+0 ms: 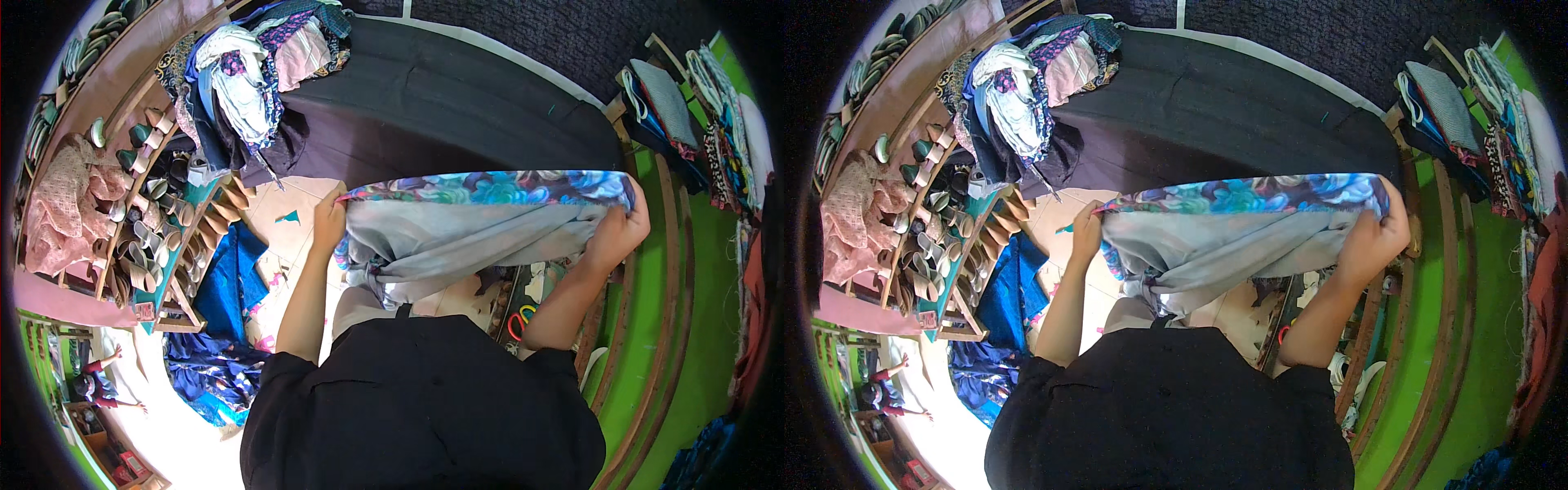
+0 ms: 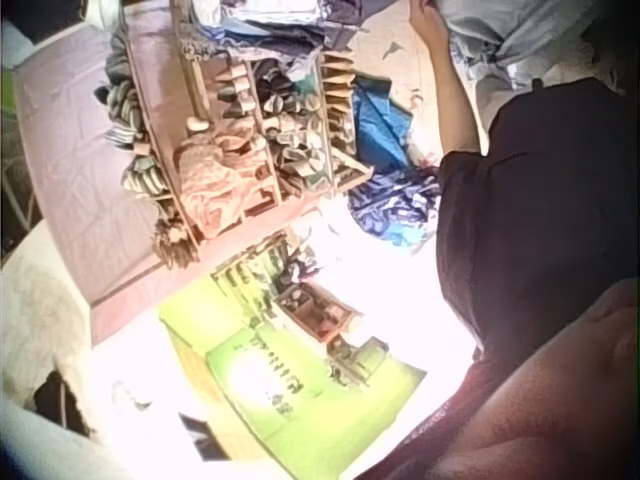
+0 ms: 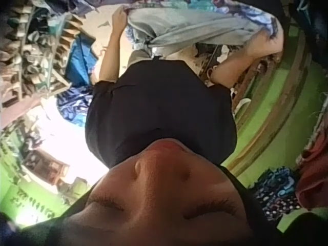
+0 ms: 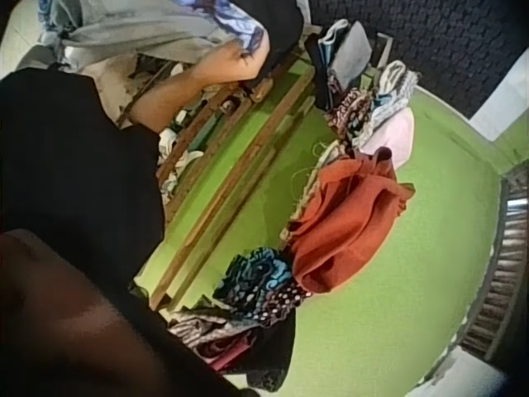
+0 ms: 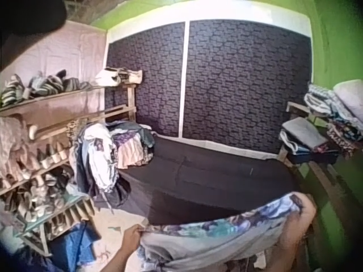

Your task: Folding different pieces of fabric and organizing them on a shelf.

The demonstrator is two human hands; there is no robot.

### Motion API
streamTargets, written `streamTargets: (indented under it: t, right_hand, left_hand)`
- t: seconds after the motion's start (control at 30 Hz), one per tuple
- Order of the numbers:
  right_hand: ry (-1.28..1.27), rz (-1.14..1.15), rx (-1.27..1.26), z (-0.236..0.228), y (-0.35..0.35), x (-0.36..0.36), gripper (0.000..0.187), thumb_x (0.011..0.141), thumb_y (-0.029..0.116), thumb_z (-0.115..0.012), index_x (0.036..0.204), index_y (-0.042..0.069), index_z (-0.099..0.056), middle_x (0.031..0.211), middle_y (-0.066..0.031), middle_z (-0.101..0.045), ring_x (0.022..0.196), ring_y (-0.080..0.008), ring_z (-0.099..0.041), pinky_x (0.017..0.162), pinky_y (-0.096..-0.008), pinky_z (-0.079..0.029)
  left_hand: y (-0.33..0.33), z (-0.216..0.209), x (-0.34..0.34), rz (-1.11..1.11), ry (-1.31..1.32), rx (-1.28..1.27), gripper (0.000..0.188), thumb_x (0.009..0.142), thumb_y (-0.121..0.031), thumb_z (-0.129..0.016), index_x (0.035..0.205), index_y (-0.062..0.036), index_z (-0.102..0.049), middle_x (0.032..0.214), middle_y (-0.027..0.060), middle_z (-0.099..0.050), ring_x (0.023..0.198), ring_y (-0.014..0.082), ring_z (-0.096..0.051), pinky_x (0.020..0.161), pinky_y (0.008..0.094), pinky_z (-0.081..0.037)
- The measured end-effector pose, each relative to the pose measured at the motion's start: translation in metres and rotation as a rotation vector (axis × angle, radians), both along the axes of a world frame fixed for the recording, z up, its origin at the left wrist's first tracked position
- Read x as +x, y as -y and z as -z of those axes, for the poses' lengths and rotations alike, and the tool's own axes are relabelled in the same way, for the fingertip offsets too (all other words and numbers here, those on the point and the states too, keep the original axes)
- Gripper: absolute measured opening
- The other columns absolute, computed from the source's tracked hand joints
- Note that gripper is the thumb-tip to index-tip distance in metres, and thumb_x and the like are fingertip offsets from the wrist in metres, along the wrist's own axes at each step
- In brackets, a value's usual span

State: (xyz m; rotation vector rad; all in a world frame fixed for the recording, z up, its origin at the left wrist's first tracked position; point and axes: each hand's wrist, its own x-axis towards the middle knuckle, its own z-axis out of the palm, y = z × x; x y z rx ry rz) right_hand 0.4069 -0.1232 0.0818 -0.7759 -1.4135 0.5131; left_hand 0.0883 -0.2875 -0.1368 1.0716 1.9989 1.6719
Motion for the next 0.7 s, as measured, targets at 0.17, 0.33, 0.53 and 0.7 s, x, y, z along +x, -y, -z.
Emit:
streamTargets:
  t: [0.17, 0.33, 0.53, 0.7]
  right_hand:
    - [0.242, -0.211, -0.268, -0.013, 0.011, 0.011, 0.072, 0.062, -0.002, -0.069, 0.126, 0.007, -0.039, 0.048, 0.0091, -0.036, 0.043, 0.0008, -0.032, 0.044, -0.0148, -0.023]
    - [0.632, -0.606, -0.202, 0.027, 0.049, -0.063, 0.063, 0.060, 0.012, -0.074, 0.118, 0.008, -0.050, 0.103, -0.0111, -0.060, 0.057, -0.0129, -0.055, 0.055, -0.0273, -0.044]
    - [0.666, -0.686, -0.138, 0.069, 0.062, -0.103, 0.018, 0.073, 0.005, -0.054, 0.089, 0.001, -0.060, 0.068, -0.0176, -0.057, 0.059, -0.0299, -0.058, 0.055, -0.0335, -0.044]
    - [0.537, -0.636, -0.066, 0.044, 0.060, -0.089, 0.021, 0.072, -0.002, -0.052, 0.091, 0.000, -0.061, 0.075, -0.0167, -0.061, 0.064, -0.0241, -0.061, 0.059, -0.0291, -0.045]
  left_hand:
    - [-0.010, -0.043, 0.024, 0.211, 0.164, 0.041, 0.015, 0.084, -0.015, -0.052, 0.083, -0.0015, -0.057, 0.070, -0.0001, -0.051, 0.068, 0.0071, -0.044, 0.061, 0.0223, -0.036]
    - [-0.014, -0.110, 0.063, 0.385, 0.019, 0.062, 0.012, 0.080, -0.012, -0.057, 0.079, -0.0003, -0.058, 0.065, 0.0005, -0.052, 0.064, 0.0063, -0.046, 0.057, 0.0219, -0.037]
    - [-0.012, -0.129, 0.066, 0.418, -0.083, 0.070, 0.016, 0.066, -0.008, -0.067, 0.077, -0.0009, -0.058, 0.063, 0.0050, -0.055, 0.060, 0.0097, -0.050, 0.055, 0.0235, -0.038]
    - [-0.008, -0.095, 0.049, 0.023, -0.499, 0.081, 0.026, 0.057, 0.001, -0.059, 0.082, -0.0063, -0.060, 0.074, 0.0093, -0.058, 0.067, 0.0245, -0.058, 0.057, 0.0311, -0.044]
